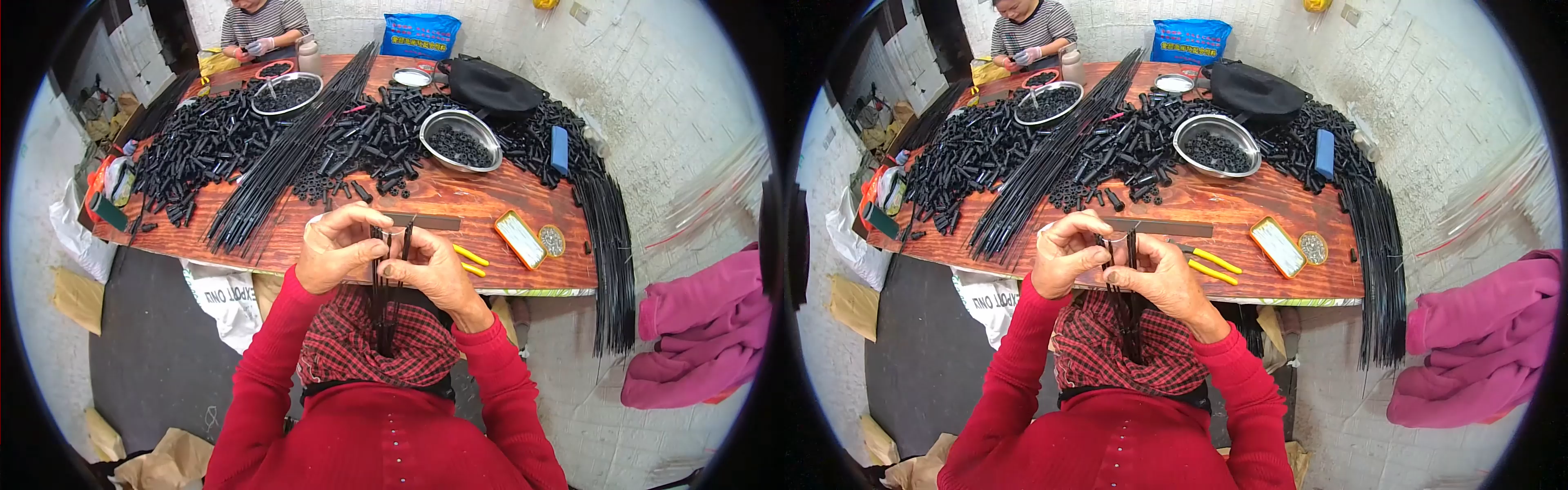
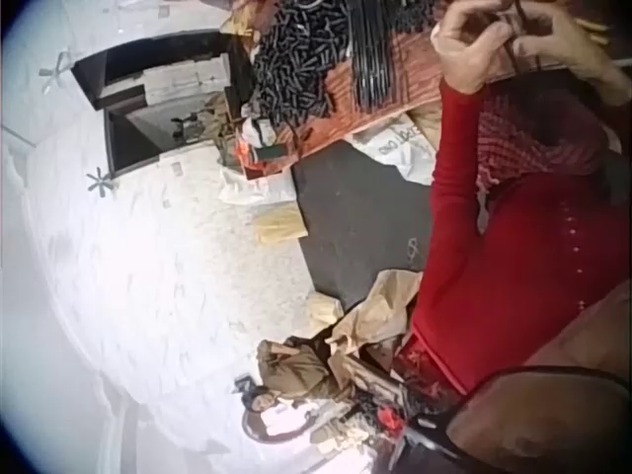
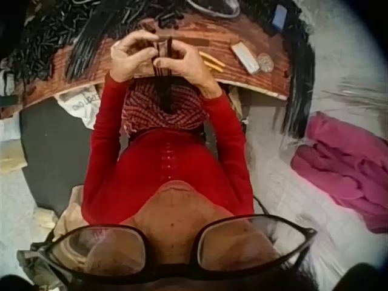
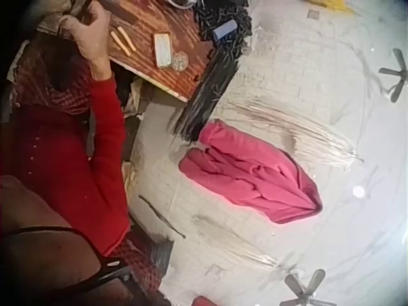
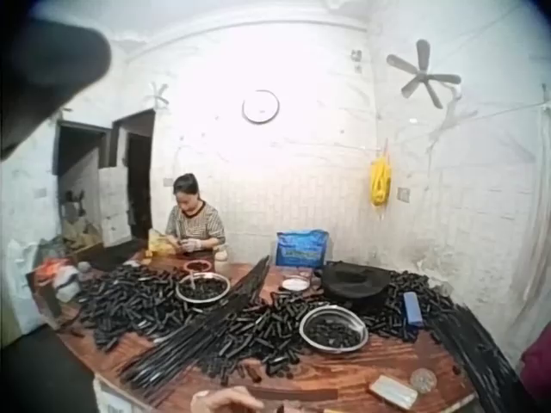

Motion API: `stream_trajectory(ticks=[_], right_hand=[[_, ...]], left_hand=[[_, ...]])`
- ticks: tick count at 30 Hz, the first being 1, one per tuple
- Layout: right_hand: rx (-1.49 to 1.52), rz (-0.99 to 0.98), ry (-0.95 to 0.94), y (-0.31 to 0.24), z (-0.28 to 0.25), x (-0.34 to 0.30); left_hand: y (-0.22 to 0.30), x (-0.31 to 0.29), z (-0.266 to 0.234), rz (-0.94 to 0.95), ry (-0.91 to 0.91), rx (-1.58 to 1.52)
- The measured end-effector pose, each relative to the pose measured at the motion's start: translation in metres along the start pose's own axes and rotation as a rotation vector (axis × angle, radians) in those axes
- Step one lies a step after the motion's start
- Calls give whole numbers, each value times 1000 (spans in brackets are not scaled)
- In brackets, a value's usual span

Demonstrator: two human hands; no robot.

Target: Grouping black cables and securing them with metal rings using pliers.

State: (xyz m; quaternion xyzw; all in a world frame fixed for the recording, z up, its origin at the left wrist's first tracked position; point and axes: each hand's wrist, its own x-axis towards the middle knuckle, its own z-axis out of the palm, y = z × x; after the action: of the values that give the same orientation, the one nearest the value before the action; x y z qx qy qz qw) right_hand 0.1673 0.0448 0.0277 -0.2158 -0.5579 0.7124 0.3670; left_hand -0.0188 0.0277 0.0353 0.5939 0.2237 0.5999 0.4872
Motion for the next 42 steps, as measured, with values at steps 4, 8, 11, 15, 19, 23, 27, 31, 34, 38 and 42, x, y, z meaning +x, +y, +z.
stream_trajectory(ticks=[4,8,11,15,19,23,27,31,34,38,42], right_hand=[[56,55,79,3,0,2],[90,71,74,10,-7,2],[258,137,42,15,-5,5],[206,97,81,17,-2,6],[156,54,-17,17,-5,3],[177,41,-1,15,1,3],[176,-39,-20,18,1,3],[196,-4,4,18,0,0],[203,-7,4,25,2,2],[235,-48,-8,26,-5,1],[274,-78,-40,29,-22,0]], left_hand=[[5,-5,10,-111,117,0],[7,-2,21,-154,238,36],[3,-3,14,-156,233,42],[6,-3,18,-186,264,71],[5,-4,14,-175,250,14],[4,-9,5,-203,159,-82],[1,-7,1,-215,122,-157],[0,-7,5,-167,162,8],[-2,-7,-2,-118,142,-10],[-12,4,-9,-111,59,-12],[-28,29,-16,-108,-179,-61]])
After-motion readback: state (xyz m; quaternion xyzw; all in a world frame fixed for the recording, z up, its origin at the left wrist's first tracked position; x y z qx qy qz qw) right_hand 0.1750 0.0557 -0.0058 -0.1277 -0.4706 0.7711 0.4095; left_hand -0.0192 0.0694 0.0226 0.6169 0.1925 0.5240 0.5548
